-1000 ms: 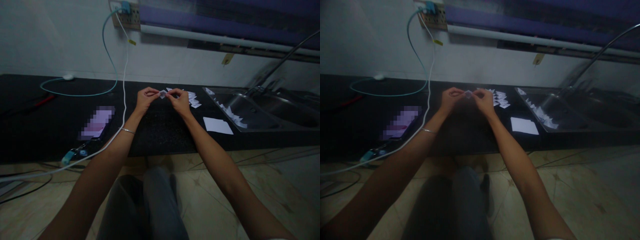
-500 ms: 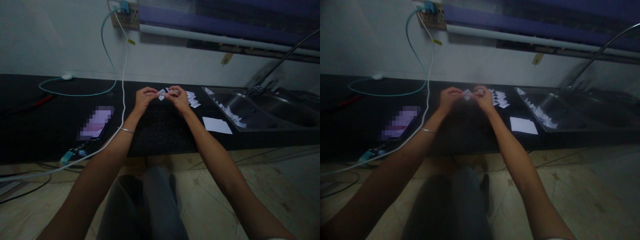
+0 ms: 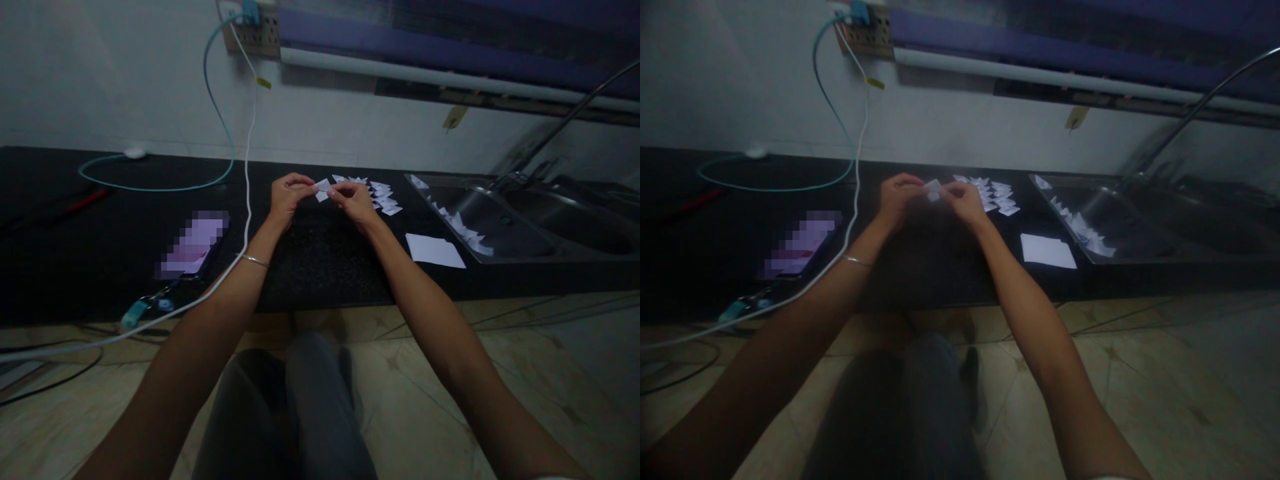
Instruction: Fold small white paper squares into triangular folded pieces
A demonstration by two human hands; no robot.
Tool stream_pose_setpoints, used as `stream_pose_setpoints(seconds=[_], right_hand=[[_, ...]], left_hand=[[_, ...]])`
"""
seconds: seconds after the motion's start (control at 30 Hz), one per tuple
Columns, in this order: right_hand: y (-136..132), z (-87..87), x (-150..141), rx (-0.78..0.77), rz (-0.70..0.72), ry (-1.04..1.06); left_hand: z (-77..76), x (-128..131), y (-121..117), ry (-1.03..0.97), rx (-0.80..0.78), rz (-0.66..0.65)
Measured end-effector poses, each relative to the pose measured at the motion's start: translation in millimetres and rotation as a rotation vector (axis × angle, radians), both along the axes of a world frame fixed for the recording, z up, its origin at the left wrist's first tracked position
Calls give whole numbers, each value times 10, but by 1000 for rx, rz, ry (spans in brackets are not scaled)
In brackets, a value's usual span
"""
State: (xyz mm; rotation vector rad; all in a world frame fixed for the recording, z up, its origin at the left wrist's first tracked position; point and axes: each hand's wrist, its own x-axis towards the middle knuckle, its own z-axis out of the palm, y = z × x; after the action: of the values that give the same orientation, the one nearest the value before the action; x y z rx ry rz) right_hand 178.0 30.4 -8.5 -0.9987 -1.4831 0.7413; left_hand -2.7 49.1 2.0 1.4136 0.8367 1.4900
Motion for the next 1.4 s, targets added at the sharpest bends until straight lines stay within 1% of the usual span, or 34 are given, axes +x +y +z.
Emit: stream_pose_setpoints(seconds=[0.17, 0.27, 0.4, 0.5, 0.6, 0.67, 0.73, 0.83, 0.93, 1.0, 1.07, 1.13, 1.23, 1.4], right_hand=[[-13, 17, 8, 76, -78, -187], [-36, 35, 19, 132, -134, -274], [-68, 28, 25, 234, -245, -378], [-101, 16, 21, 303, -316, -404], [-134, 20, 18, 285, -317, -345], [-151, 27, 18, 259, -269, -312], [-163, 32, 17, 243, -209, -307], [-178, 39, 6, 205, -161, -308], [-187, 54, -22, 168, -147, -243], [-181, 60, -42, 134, -131, -158], [-156, 52, -51, 90, -114, -63], [-113, 27, -41, 60, -118, 18], [-35, -27, -2, 64, -156, 98], [34, -80, 25, 43, -165, 147]], left_hand=[[-3, 0, 4, 8, 11, 19], [-33, 8, 21, 28, 29, 4], [-88, 21, 69, 36, 30, -92], [-113, 19, 99, 33, -49, -153], [-126, 6, 111, 83, -170, -224], [-137, -6, 114, 127, -211, -281], [-149, -18, 112, 153, -202, -320], [-152, -30, 98, 148, -159, -348], [-130, -26, 77, 122, -137, -296], [-111, -16, 61, 116, -108, -238], [-96, -7, 44, 116, -71, -212], [-87, -1, 25, 124, -47, -224], [-78, 0, 5, 140, -27, -235], [-67, -8, 20, 113, 3, -227]])
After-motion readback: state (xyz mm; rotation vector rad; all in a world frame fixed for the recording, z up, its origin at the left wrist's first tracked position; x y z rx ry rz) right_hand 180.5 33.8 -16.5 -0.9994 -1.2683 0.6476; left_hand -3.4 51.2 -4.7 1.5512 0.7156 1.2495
